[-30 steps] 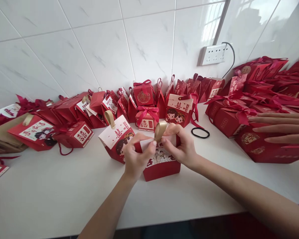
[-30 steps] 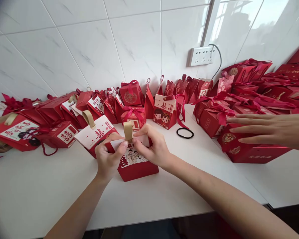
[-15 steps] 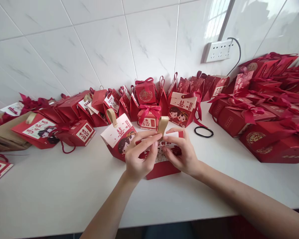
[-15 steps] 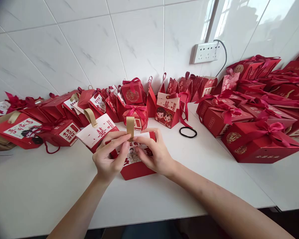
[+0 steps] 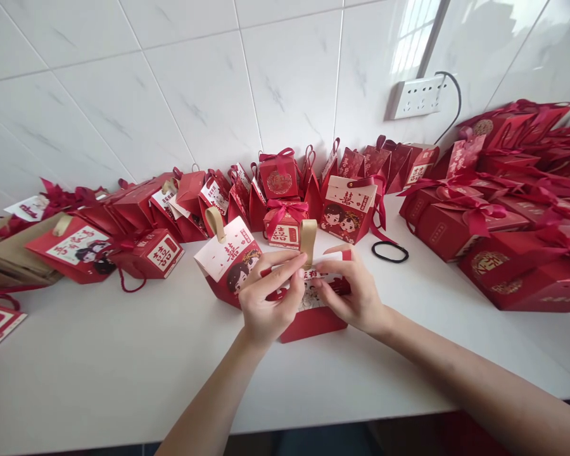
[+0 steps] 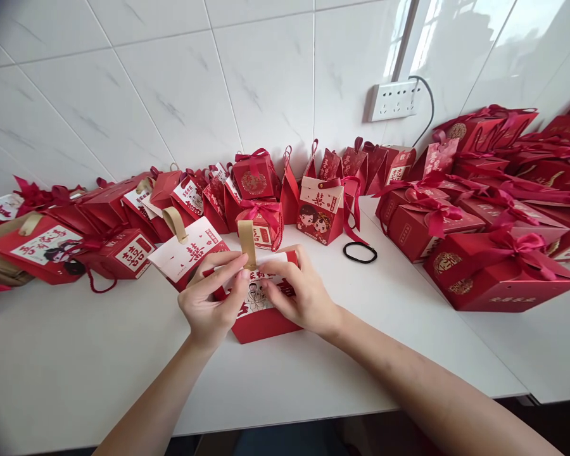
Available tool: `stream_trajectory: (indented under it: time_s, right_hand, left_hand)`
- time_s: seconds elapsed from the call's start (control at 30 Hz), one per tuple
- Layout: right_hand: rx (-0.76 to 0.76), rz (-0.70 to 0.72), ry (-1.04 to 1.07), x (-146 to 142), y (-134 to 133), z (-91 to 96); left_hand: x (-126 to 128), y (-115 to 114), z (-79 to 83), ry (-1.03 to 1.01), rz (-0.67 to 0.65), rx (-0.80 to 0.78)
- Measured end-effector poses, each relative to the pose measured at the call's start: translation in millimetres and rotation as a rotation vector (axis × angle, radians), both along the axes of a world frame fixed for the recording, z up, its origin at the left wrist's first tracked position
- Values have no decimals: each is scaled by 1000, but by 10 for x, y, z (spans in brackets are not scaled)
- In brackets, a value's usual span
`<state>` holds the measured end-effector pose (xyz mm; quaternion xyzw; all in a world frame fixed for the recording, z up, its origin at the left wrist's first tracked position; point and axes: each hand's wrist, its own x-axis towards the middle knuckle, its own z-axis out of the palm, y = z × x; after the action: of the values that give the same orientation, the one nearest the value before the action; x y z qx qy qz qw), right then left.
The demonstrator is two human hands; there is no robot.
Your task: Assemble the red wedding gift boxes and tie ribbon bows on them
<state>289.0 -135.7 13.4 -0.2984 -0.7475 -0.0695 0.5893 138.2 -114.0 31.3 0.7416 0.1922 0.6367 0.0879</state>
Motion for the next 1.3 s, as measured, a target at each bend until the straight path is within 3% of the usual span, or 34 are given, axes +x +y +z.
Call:
stream_trajectory:
  time_s: [0.33, 1.3]
  right_hand:
    - [-31, -1, -24, 0, -14, -8]
    - [-37, 40, -21, 0, -24, -1]
  left_hand:
    - [15, 7, 11, -8, 42, 58]
    - [3, 7, -15, -37, 30, -3]
